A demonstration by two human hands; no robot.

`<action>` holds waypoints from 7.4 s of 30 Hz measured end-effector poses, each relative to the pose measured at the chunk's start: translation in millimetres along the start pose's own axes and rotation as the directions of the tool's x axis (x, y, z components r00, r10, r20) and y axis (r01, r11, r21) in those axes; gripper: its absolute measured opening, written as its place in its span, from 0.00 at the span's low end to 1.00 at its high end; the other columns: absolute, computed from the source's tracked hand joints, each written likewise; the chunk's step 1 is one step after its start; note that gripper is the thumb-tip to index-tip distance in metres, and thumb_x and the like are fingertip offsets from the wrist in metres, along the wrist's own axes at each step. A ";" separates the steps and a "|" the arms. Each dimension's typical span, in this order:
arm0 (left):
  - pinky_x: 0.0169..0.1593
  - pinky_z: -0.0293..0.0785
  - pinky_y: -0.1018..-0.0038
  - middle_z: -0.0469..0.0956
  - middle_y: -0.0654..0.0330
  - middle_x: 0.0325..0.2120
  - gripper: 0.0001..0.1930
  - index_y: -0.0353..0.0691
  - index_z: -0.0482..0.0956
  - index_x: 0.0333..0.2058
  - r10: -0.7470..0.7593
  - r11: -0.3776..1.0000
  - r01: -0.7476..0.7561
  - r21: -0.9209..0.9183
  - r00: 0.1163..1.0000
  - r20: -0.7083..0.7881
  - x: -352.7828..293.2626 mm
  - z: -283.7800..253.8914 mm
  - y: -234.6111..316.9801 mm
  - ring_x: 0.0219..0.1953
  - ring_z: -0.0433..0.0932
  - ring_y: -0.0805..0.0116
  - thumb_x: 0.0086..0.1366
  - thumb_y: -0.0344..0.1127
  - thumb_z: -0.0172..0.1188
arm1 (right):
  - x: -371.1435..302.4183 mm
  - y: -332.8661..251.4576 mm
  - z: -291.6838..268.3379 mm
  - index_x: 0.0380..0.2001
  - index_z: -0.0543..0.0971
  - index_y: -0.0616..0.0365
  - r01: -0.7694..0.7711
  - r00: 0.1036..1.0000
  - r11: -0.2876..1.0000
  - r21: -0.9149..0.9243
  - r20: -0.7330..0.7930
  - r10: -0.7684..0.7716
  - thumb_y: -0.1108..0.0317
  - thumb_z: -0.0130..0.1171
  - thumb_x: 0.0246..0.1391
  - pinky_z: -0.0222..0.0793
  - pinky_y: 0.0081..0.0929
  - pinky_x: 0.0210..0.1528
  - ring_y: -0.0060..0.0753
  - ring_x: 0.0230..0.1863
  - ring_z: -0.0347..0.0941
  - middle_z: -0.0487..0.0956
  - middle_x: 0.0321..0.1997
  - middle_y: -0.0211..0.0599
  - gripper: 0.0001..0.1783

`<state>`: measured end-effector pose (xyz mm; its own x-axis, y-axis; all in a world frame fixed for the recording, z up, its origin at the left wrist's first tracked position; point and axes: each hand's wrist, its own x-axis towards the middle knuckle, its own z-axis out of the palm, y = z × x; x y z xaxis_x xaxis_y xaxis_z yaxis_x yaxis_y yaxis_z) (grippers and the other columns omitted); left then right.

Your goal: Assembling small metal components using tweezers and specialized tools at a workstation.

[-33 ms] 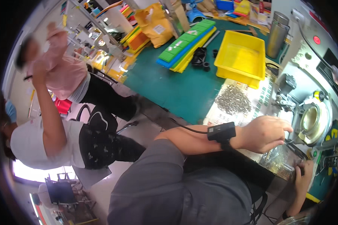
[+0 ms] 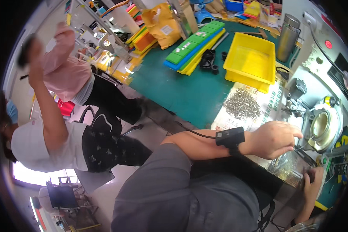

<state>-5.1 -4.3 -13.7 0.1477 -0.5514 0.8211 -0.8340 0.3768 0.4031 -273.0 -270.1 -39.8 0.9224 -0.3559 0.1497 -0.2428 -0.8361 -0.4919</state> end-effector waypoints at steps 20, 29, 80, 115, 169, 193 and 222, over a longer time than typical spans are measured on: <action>0.46 0.75 0.59 0.80 0.52 0.51 0.07 0.39 0.78 0.33 0.049 0.993 -0.048 -0.104 0.999 0.001 1.7 8.7 -4.4 0.43 0.79 0.48 0.57 0.28 0.66 | -2.3 -20.5 -22.4 0.37 0.73 0.63 0.016 0.999 0.987 -0.160 0.050 -0.008 0.75 0.63 0.50 0.66 0.38 0.47 0.51 0.40 0.68 0.69 0.35 0.45 0.12; 0.48 0.77 0.62 0.82 0.43 0.48 0.09 0.38 0.77 0.36 -0.027 0.998 0.036 -0.059 0.989 0.148 10.1 -16.5 1.3 0.46 0.82 0.45 0.58 0.24 0.67 | 18.3 -63.2 -44.8 0.38 0.75 0.60 -0.169 0.983 0.949 0.266 -0.025 0.182 0.74 0.59 0.61 0.67 0.24 0.41 0.28 0.36 0.72 0.76 0.34 0.34 0.04; 0.54 0.77 0.57 0.81 0.38 0.46 0.07 0.35 0.77 0.35 -0.009 0.998 0.025 -0.053 0.960 0.280 16.7 -13.6 13.0 0.52 0.81 0.40 0.60 0.25 0.67 | -9.9 -50.5 -7.5 0.60 0.69 0.70 -0.212 0.835 0.217 0.953 0.061 0.547 0.67 0.50 0.67 0.75 0.22 0.33 0.30 0.31 0.79 0.81 0.33 0.43 0.22; 0.38 0.78 0.70 0.82 0.54 0.31 0.07 0.34 0.81 0.33 0.127 0.988 -0.117 0.096 0.987 -0.098 89.6 -47.5 28.0 0.34 0.82 0.59 0.57 0.23 0.71 | 70.4 -205.7 -19.3 0.47 0.79 0.65 0.158 0.982 0.569 0.807 -0.187 -0.006 0.72 0.64 0.60 0.71 0.17 0.40 0.16 0.37 0.75 0.81 0.41 0.33 0.13; 0.41 0.78 0.65 0.80 0.54 0.29 0.07 0.36 0.81 0.35 0.128 0.992 -0.126 0.028 0.983 -0.131 69.2 -35.9 21.5 0.37 0.82 0.54 0.59 0.23 0.70 | 103.2 -208.3 -19.1 0.33 0.80 0.57 0.603 0.577 0.786 -0.133 -0.608 -0.545 0.75 0.67 0.47 0.72 0.34 0.25 0.41 0.24 0.76 0.78 0.26 0.36 0.09; 0.44 0.75 0.71 0.83 0.50 0.34 0.05 0.35 0.80 0.34 -0.228 0.956 0.202 -0.213 0.968 -0.103 58.9 -37.4 24.7 0.39 0.83 0.60 0.62 0.25 0.68 | 99.9 -203.5 -30.8 0.34 0.81 0.58 0.599 0.646 0.801 -0.003 -0.589 -0.485 0.77 0.68 0.46 0.71 0.31 0.26 0.38 0.24 0.76 0.79 0.25 0.36 0.10; 0.45 0.77 0.64 0.81 0.50 0.39 0.06 0.36 0.78 0.36 0.115 0.977 -0.118 0.176 0.993 0.027 58.9 -27.1 25.8 0.41 0.81 0.52 0.61 0.23 0.65 | 63.2 1.5 -218.0 0.39 0.82 0.63 0.268 0.365 0.883 0.385 -0.889 0.277 0.69 0.67 0.60 0.58 0.11 0.25 0.09 0.23 0.66 0.77 0.27 0.22 0.09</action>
<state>-3.5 -6.9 56.1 0.0364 -0.5245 0.8506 -0.9259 0.3024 0.2262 -280.5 -384.9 155.9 0.0024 -0.7323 0.6809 0.1479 -0.6732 -0.7245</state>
